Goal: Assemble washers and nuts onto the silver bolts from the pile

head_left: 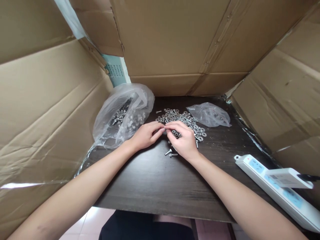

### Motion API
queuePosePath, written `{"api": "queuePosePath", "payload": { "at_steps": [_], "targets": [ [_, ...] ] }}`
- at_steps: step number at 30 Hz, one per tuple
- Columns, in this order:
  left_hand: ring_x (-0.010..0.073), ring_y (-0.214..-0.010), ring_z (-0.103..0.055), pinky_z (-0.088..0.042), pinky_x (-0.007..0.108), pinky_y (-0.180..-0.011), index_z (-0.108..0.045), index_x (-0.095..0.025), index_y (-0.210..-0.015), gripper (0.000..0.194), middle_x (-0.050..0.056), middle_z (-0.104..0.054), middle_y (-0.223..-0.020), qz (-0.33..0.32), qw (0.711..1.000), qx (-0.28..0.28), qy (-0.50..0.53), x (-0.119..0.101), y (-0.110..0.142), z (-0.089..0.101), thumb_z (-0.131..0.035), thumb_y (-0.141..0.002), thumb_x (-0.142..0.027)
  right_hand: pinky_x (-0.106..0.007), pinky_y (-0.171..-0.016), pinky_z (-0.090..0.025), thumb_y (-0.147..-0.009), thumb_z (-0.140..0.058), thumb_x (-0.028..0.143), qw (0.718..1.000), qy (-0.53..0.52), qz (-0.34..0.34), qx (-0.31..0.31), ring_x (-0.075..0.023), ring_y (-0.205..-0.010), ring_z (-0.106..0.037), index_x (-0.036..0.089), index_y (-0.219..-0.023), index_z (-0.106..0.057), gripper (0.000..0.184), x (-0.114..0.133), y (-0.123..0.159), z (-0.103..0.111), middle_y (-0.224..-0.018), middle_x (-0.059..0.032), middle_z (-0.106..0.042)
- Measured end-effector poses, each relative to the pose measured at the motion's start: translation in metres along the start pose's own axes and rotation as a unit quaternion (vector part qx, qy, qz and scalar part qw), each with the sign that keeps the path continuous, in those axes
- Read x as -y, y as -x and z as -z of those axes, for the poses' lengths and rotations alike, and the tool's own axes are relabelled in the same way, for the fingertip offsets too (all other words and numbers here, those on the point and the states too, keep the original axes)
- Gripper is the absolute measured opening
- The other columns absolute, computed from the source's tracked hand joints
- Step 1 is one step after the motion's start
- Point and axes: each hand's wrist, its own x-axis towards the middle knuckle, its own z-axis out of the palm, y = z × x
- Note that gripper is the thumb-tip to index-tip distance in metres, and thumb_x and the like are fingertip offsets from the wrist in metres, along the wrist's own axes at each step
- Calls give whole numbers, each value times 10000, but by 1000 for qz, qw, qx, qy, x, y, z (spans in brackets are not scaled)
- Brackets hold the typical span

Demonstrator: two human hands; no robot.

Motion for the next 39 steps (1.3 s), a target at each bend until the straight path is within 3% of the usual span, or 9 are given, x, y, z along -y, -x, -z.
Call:
{"api": "queuePosePath", "payload": {
  "at_steps": [17,22,29,34,39],
  "targets": [
    [175,-822,-621,-485,287,-766,-688,-166,-1089,259,57,-666,-930,-6,1000,-11,-9,-1,1,1,-488,-1078,-330,-341,-723,-597,-945,-687,207,998,0,-59,-1,-182,-741,-685,209,-938,-735,49,2,0,2,-868,-27,-722],
    [174,-821,-625,-484,288,-766,-692,-172,-1095,263,57,-673,-936,-7,1000,-9,-9,-3,1,1,-483,-1080,-331,-320,-705,-586,-961,-675,223,998,7,-58,-5,-173,-730,-678,207,-889,-709,81,3,0,1,-840,-23,-725],
    [179,-817,-630,-487,300,-770,-689,-177,-1071,253,58,-699,-939,12,999,-28,9,-1,0,0,-488,-1073,-330,-337,-724,-604,-985,-603,221,999,25,-41,13,-184,-756,-698,212,-1050,-726,139,1,2,0,-926,-43,-747],
    [177,-823,-641,-485,291,-761,-694,-171,-1080,259,60,-708,-951,2,1000,-22,0,-1,0,2,-488,-1075,-327,-324,-689,-575,-1005,-600,227,998,57,-27,26,-195,-773,-688,206,-1034,-714,120,0,3,1,-935,-54,-744],
    [179,-831,-646,-492,293,-767,-694,-175,-1089,272,66,-704,-950,3,1000,-13,-17,-1,1,3,-475,-1081,-337,-362,-780,-569,-1027,-573,228,996,76,-15,42,-228,-878,-686,203,-1043,-686,117,-1,3,2,-951,-70,-727]
  ]
}}
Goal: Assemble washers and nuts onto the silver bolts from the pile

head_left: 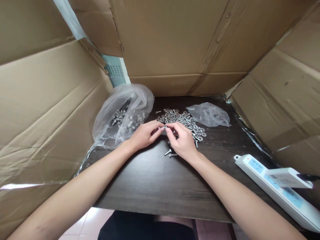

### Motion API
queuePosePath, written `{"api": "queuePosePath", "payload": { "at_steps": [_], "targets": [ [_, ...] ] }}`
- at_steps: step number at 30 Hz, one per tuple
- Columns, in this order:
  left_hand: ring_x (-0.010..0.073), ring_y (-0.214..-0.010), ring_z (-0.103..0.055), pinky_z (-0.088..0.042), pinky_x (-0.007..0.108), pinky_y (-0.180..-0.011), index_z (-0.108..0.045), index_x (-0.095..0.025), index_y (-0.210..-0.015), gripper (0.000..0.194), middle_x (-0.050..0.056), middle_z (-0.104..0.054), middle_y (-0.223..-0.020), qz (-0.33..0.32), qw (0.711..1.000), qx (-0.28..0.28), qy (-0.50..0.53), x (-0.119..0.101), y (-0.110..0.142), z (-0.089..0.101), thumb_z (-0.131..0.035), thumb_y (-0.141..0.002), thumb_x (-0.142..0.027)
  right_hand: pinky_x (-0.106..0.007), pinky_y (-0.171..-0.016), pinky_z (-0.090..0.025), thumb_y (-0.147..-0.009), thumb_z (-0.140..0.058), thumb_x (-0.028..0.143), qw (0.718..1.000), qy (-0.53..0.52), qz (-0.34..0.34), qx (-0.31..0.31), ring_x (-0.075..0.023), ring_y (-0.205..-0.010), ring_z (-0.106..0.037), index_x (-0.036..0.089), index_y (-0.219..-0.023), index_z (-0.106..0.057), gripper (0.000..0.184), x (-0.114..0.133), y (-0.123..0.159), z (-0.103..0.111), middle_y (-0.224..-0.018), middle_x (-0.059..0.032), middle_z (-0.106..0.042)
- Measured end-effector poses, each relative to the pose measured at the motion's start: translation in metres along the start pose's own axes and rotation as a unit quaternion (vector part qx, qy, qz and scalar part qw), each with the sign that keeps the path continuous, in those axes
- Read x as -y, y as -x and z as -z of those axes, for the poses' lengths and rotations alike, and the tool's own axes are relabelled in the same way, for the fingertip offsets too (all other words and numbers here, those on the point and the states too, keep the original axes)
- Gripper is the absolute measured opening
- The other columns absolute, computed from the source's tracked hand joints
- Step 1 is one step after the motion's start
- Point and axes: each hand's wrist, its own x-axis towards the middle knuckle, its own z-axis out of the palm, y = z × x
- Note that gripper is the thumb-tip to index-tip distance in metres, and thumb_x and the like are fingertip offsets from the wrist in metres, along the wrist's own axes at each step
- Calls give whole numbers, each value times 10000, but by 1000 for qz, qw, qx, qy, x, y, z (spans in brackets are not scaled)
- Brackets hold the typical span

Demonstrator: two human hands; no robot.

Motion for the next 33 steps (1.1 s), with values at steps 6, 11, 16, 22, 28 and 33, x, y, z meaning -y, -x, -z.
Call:
{"api": "queuePosePath", "payload": {
  "at_steps": [6,11,16,22,28,33],
  "targets": [
    [186,-847,-642,-497,304,-792,-691,-176,-1076,288,65,-693,-944,-2,1000,13,16,3,0,-1,-459,-1087,-346,-406,-867,-576,-1017,-524,153,999,0,35,7,-243,-971,-689,217,-1131,-707,225,-3,0,0,-1032,-75,-736],
    [189,-845,-636,-495,308,-791,-685,-173,-1064,293,67,-689,-938,-1,1000,18,13,3,0,-1,-451,-1090,-347,-405,-866,-593,-1019,-547,159,999,2,47,-3,-238,-967,-703,223,-1153,-730,236,-4,-1,0,-1042,-71,-748],
    [184,-848,-644,-497,299,-788,-689,-177,-1057,271,60,-695,-949,-6,1000,7,18,1,-1,-1,-469,-1081,-334,-399,-829,-591,-1013,-582,185,999,20,45,-10,-241,-922,-705,209,-1127,-739,196,-3,0,1,-995,-75,-753],
    [178,-830,-644,-494,288,-765,-690,-177,-1084,260,60,-696,-952,-2,1000,2,10,1,0,0,-483,-1077,-334,-355,-746,-526,-1010,-638,237,999,24,25,-9,-219,-806,-653,198,-981,-712,88,-4,-1,2,-857,-49,-714],
    [160,-784,-622,-479,267,-736,-687,-176,-1109,237,49,-677,-926,-35,999,2,-14,-2,1,1,-491,-1074,-306,-319,-666,-415,-1046,-584,296,1000,13,-5,-5,-174,-691,-541,217,-751,-515,313,-3,-1,0,-726,-7,-565],
    [151,-764,-604,-455,254,-695,-685,-174,-1138,233,45,-661,-914,-54,998,-11,-37,-2,2,0,-493,-1073,-290,-308,-633,-380,-1058,-526,286,999,-33,-16,13,-163,-671,-499,224,-772,-462,300,2,-1,0,-717,4,-507]
  ]
}}
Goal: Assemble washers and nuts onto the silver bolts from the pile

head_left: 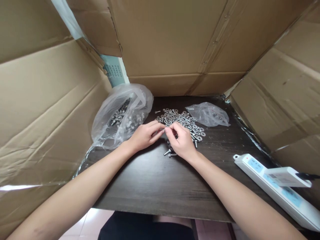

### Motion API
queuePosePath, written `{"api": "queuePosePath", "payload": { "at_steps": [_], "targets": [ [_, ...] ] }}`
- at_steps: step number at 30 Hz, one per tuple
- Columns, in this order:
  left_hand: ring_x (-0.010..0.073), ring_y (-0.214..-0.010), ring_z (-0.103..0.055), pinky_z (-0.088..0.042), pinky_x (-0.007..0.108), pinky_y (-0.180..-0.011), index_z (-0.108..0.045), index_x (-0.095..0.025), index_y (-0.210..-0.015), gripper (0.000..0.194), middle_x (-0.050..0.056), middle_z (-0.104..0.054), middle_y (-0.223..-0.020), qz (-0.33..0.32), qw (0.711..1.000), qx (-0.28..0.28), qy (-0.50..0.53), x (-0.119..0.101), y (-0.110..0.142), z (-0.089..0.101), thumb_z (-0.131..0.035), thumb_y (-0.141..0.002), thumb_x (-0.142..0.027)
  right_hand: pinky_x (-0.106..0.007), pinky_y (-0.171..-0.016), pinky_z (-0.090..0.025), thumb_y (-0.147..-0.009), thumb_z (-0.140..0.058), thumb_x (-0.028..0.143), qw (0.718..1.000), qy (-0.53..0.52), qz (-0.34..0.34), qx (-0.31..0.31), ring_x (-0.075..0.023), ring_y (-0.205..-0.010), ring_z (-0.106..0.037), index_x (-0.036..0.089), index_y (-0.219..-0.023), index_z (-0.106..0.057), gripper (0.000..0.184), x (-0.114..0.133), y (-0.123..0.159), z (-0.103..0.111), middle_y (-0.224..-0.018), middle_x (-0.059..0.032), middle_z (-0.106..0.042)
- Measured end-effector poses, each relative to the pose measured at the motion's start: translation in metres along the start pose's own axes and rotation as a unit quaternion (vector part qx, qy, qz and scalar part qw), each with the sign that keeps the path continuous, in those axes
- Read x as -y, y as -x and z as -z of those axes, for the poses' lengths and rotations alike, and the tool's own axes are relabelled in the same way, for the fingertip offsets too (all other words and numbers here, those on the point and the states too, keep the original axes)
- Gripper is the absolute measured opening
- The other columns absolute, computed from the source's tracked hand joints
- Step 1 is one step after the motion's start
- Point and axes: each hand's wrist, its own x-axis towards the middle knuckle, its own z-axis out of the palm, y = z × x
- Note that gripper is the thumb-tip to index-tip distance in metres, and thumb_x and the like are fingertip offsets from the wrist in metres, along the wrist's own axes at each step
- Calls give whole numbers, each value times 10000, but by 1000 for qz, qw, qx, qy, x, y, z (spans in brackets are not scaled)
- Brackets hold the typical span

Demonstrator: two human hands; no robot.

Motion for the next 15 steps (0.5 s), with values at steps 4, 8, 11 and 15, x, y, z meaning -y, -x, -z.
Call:
{"api": "queuePosePath", "payload": {
  "at_steps": [4,8,11,15],
  "targets": [
    [154,-766,-605,-462,265,-718,-686,-173,-1100,242,42,-661,-900,14,1000,4,23,1,0,-1,-493,-1076,-317,-313,-660,-408,-1044,-532,268,1000,-6,2,7,-175,-721,-533,224,-824,-477,231,-1,0,0,-779,-13,-544],
    [159,-767,-596,-444,272,-713,-680,-166,-1004,260,39,-644,-866,23,999,18,25,1,-1,0,-485,-1075,-324,-331,-714,-457,-1023,-523,212,1000,-5,7,11,-201,-825,-589,210,-964,-564,71,-1,0,0,-900,-51,-607],
    [155,-739,-575,-428,270,-693,-666,-168,-960,257,29,-624,-835,21,999,27,20,0,-1,0,-487,-1070,-317,-327,-717,-486,-1000,-523,171,1000,-13,11,7,-204,-853,-613,202,-1022,-596,82,-1,0,0,-927,-57,-625],
    [164,-793,-607,-448,274,-735,-658,-170,-996,241,40,-659,-892,23,999,22,31,-1,-1,-1,-472,-1074,-301,-305,-671,-511,-970,-557,163,999,-35,-1,-3,-190,-820,-627,207,-1011,-608,79,1,0,0,-913,-48,-640]
  ]
}}
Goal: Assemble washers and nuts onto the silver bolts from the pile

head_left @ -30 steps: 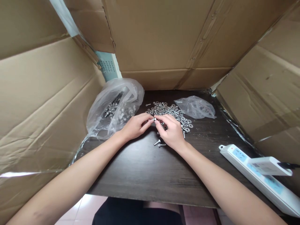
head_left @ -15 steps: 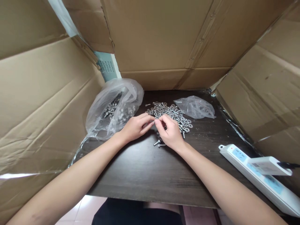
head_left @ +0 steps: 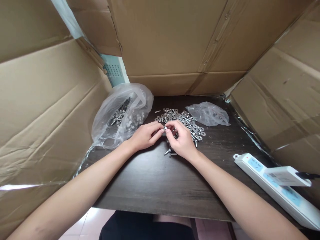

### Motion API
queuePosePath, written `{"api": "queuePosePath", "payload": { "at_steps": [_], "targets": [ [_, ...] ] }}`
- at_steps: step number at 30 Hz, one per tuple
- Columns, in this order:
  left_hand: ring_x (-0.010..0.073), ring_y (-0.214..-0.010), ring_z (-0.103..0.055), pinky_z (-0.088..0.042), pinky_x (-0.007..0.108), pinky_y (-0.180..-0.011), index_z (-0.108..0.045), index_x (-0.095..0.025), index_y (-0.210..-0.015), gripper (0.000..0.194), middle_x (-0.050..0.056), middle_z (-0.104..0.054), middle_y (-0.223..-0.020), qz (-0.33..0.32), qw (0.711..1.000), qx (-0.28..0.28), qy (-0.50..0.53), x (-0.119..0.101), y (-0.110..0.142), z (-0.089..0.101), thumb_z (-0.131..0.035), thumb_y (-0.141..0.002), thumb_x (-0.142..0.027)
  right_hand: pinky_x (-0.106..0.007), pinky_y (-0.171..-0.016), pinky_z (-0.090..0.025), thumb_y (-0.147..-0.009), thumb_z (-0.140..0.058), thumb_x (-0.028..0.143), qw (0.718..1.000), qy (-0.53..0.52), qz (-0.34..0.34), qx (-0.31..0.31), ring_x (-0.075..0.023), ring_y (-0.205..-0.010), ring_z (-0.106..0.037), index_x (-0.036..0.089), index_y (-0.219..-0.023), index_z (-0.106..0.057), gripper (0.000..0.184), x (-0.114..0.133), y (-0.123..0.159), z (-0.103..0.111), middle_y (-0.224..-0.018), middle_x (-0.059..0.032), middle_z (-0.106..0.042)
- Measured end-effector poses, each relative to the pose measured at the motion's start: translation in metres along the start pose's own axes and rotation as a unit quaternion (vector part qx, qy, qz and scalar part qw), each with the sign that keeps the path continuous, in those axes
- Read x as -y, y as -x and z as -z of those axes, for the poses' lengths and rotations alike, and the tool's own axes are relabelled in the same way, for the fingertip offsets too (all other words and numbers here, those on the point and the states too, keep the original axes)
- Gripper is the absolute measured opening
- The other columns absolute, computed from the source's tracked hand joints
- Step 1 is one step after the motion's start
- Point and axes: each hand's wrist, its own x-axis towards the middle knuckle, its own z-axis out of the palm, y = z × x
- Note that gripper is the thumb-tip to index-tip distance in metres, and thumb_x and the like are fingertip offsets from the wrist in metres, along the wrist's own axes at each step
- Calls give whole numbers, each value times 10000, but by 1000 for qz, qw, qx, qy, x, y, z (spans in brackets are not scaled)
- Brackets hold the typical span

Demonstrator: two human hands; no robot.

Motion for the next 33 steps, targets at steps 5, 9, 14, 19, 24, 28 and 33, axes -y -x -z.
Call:
{"api": "queuePosePath", "payload": {
  "at_steps": [5,9,14,19,24,28,33],
  "targets": [
    [175,-840,-631,-467,288,-771,-653,-167,-1034,253,53,-680,-940,7,1000,6,11,1,0,0,-444,-1083,-301,-309,-653,-519,-950,-585,173,1000,-7,-6,-4,-194,-804,-631,216,-993,-610,66,1,-1,0,-897,-43,-645],
    [181,-845,-629,-468,293,-775,-647,-165,-1017,267,56,-674,-935,4,1000,7,9,1,0,1,-430,-1084,-305,-309,-650,-508,-955,-593,167,1000,-3,7,2,-192,-803,-627,217,-1000,-614,70,-1,-1,0,-902,-40,-644],
    [173,-805,-616,-463,288,-749,-643,-172,-986,259,47,-660,-903,4,1000,15,1,1,0,3,-443,-1079,-308,-342,-715,-499,-971,-573,179,998,33,26,39,-221,-859,-625,219,-1002,-591,55,-8,-1,3,-924,-54,-636],
    [178,-823,-618,-463,289,-748,-652,-173,-1020,244,52,-656,-922,2,1000,22,-15,2,0,4,-456,-1075,-307,-367,-778,-479,-1000,-540,213,994,84,44,63,-245,-905,-611,212,-1002,-557,18,-9,-1,7,-938,-73,-628],
    [183,-819,-616,-476,291,-740,-652,-170,-1028,255,60,-647,-921,-7,999,27,-42,0,0,4,-452,-1079,-319,-381,-777,-430,-1072,-444,278,986,136,42,93,-258,-900,-571,216,-921,-526,183,-7,-2,9,-932,-88,-635],
    [184,-841,-628,-489,288,-742,-652,-174,-1057,250,67,-662,-959,-19,998,32,-50,-2,0,4,-445,-1079,-313,-382,-767,-408,-1088,-407,286,986,135,48,90,-244,-835,-530,229,-849,-465,252,-6,-2,7,-855,-69,-604],
    [177,-815,-622,-479,275,-704,-644,-179,-1040,248,62,-655,-951,-35,996,32,-77,-3,0,3,-432,-1079,-301,-362,-687,-380,-1104,-399,335,992,105,33,68,-213,-726,-488,244,-743,-363,375,-7,-1,3,-706,-27,-526]
  ]
}}
